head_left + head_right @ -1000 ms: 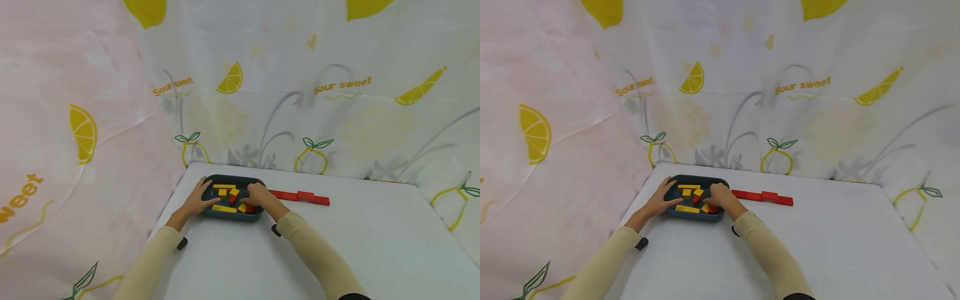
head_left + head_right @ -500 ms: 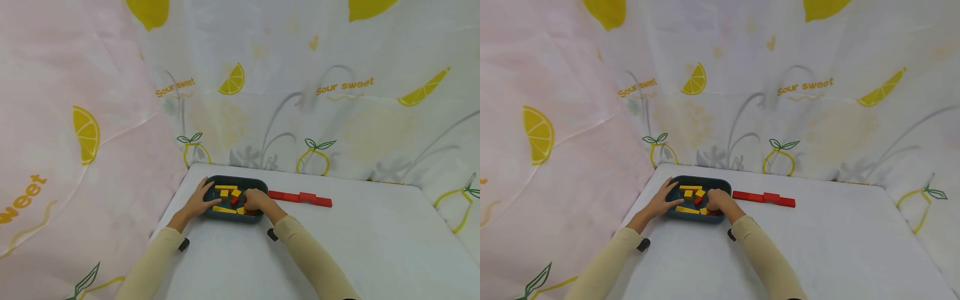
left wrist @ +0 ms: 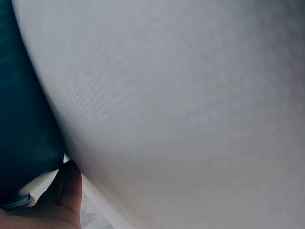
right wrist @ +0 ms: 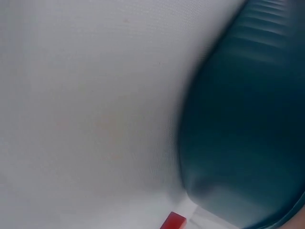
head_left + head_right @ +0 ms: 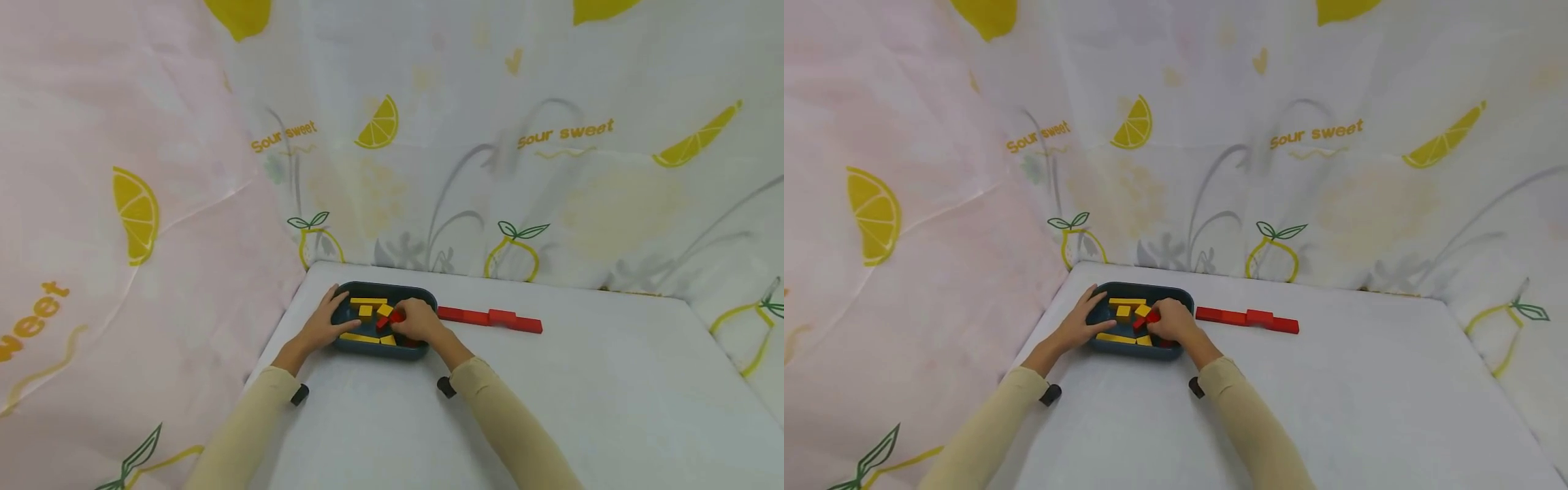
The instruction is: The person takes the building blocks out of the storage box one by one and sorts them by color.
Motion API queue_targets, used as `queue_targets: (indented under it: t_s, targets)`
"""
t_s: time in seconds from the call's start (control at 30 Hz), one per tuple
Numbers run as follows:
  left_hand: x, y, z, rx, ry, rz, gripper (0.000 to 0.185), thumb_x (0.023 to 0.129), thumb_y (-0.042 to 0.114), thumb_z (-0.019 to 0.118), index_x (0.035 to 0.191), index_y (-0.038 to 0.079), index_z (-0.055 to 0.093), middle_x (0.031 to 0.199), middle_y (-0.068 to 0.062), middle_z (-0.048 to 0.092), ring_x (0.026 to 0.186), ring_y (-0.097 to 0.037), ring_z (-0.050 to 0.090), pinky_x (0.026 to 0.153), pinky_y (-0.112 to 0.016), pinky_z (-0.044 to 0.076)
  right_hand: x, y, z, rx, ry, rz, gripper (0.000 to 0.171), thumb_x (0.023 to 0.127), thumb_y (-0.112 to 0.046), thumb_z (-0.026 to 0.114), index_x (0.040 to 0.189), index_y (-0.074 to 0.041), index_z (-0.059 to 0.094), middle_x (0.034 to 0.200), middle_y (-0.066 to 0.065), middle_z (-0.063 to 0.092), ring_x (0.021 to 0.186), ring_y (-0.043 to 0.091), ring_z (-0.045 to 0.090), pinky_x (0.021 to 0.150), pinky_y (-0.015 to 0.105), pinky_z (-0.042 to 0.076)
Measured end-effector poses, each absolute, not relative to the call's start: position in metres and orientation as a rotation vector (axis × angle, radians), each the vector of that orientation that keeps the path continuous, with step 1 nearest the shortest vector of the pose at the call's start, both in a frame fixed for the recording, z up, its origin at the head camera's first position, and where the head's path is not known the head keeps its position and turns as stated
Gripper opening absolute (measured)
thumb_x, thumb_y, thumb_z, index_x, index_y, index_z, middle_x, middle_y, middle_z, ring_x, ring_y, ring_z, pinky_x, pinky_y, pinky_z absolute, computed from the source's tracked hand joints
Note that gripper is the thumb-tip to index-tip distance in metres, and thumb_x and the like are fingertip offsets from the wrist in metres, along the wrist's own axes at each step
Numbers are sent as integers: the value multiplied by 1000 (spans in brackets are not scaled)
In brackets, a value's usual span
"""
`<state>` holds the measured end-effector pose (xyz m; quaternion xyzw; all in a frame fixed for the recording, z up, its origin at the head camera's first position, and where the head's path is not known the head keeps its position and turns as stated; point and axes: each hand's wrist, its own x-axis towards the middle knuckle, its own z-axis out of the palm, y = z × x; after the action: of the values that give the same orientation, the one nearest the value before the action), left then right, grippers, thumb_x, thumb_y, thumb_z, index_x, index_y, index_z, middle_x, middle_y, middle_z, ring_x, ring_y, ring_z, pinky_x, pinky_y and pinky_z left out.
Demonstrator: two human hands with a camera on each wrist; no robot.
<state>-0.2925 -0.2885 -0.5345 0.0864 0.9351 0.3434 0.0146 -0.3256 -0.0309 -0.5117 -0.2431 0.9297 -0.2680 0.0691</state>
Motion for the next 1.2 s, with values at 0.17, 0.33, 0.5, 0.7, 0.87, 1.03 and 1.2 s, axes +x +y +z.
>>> queue_targets:
  t_s: [0.17, 0.33, 0.5, 0.7, 0.87, 1.03, 1.2]
  targets:
    - [-295, -287, -531, 268, 2911, 1053, 91, 87, 55, 69, 157, 14, 28, 167, -12, 4, 152, -39, 15, 117, -64, 22, -326, -28, -511, -780, 2808, -869, 38, 88, -27, 71, 119, -5, 69, 105, 9, 66, 92, 20, 58, 85, 37, 55]
    - [-296, -286, -530, 256, 2899, 1042, 92, 86, 56, 69, 157, 14, 28, 168, -12, 3, 152, -39, 14, 118, -64, 21, -324, -23, -510, -790, 2781, -1011, 40, 87, -25, 71, 124, -8, 68, 109, 8, 64, 94, 20, 56, 85, 35, 53]
    - [-297, -289, -532, 252, 2909, 1029, 92, 86, 56, 69, 157, 14, 28, 168, -12, 3, 152, -39, 15, 117, -64, 22, -324, -19, -510, -787, 2707, -1194, 40, 86, -20, 74, 124, -10, 69, 110, 7, 61, 93, 19, 56, 79, 29, 52]
    - [-298, -291, -532, 259, 2908, 1049, 93, 86, 56, 69, 157, 13, 27, 168, -12, 3, 151, -40, 15, 117, -65, 21, -326, -16, -508, -759, 2655, -1303, 38, 85, -16, 75, 122, -12, 71, 111, 8, 61, 94, 20, 57, 78, 28, 53]
    - [-297, -290, -534, 246, 2906, 1040, 93, 86, 57, 69, 157, 13, 28, 167, -12, 3, 151, -40, 15, 117, -65, 21, -325, -14, -509, -743, 2621, -1319, 39, 85, -20, 78, 123, -15, 70, 116, 7, 64, 96, 22, 58, 78, 30, 54]
    - [-297, -291, -537, 247, 2905, 1031, 93, 86, 57, 69, 157, 13, 28, 167, -13, 3, 151, -40, 15, 117, -65, 22, -323, -17, -512, -793, 2604, -1305, 40, 84, -24, 80, 121, -13, 71, 118, 5, 68, 105, 22, 59, 89, 37, 54]
    - [-297, -291, -538, 252, 2907, 1046, 92, 86, 56, 69, 157, 12, 28, 167, -12, 4, 152, -39, 14, 117, -64, 22, -323, -17, -512, -768, 2608, -1318, 38, 82, -26, 82, 117, -16, 71, 119, 5, 68, 105, 23, 60, 90, 37, 55]
